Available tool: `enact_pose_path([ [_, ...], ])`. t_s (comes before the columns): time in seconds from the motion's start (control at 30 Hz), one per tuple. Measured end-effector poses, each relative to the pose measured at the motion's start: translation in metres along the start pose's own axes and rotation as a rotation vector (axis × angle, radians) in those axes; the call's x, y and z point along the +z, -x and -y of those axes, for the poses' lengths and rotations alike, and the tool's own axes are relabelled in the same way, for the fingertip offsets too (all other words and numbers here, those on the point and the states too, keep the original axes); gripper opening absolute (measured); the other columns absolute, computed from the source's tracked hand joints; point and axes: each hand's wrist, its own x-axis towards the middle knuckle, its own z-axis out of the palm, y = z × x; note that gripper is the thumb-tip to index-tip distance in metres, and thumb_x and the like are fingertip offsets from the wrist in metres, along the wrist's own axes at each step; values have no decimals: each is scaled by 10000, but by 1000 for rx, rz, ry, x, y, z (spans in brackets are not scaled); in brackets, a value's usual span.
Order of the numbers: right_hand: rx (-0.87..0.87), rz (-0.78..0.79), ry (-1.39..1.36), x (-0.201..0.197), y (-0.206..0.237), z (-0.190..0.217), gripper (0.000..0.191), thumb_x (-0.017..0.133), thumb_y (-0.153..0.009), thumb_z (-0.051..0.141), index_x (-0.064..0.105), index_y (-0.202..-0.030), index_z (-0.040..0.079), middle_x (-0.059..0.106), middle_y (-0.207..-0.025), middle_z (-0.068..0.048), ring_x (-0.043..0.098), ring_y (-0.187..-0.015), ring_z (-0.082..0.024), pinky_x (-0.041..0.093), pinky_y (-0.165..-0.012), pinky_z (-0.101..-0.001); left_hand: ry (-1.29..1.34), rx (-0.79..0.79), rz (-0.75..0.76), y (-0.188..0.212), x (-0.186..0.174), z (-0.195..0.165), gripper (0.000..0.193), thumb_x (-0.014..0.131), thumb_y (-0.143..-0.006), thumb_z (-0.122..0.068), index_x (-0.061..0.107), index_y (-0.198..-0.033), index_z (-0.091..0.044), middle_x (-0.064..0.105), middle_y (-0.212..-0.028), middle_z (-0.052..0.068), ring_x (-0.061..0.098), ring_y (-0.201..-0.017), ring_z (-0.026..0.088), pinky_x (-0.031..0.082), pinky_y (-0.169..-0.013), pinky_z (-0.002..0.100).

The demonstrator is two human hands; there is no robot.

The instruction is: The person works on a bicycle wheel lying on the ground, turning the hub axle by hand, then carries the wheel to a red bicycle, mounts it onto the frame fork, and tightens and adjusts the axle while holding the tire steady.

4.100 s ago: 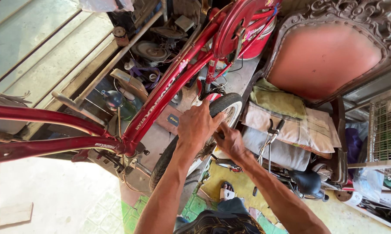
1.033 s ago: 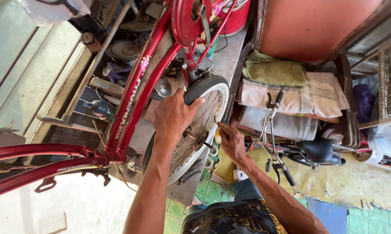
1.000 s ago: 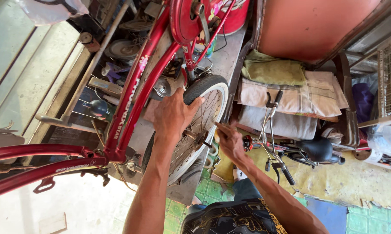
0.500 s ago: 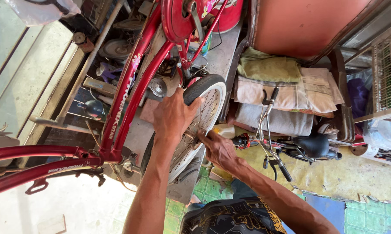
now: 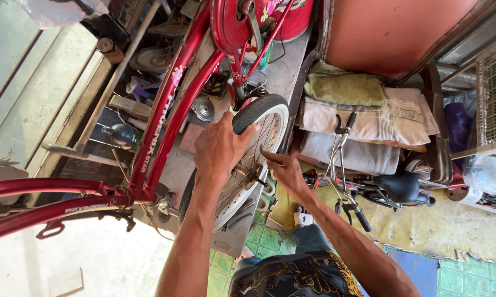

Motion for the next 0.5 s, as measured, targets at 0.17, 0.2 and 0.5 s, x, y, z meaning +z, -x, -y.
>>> enact_pose_path([
  [0.17,382,25,-299,18,-8,19,358,645,-923,88,758,-1263,74,654,-678,14,431,-493,-65,308,-399,-252,16,28,-34,2,4,0,603,712,-857,-577,667,-1137,-45,734,-875,259,714,-887,447,552,-761,540],
  [0.2,376,35,-195,19,-10,22,363,651,-915,83,755,-1263,76,666,-664,12,425,-477,-76,323,-393,-263,18,29,-33,2,5,1,604,711,-861,-573,666,-1141,-40,734,-882,258,716,-886,446,553,-755,541],
  [0.5,295,97,-234,5,-24,20,345,646,-921,75,779,-1238,78,522,-622,14,369,-476,-81,302,-420,-283,13,25,-38,1,12,1,589,708,-860,-572,681,-1134,-52,741,-895,242,725,-901,427,570,-781,517],
])
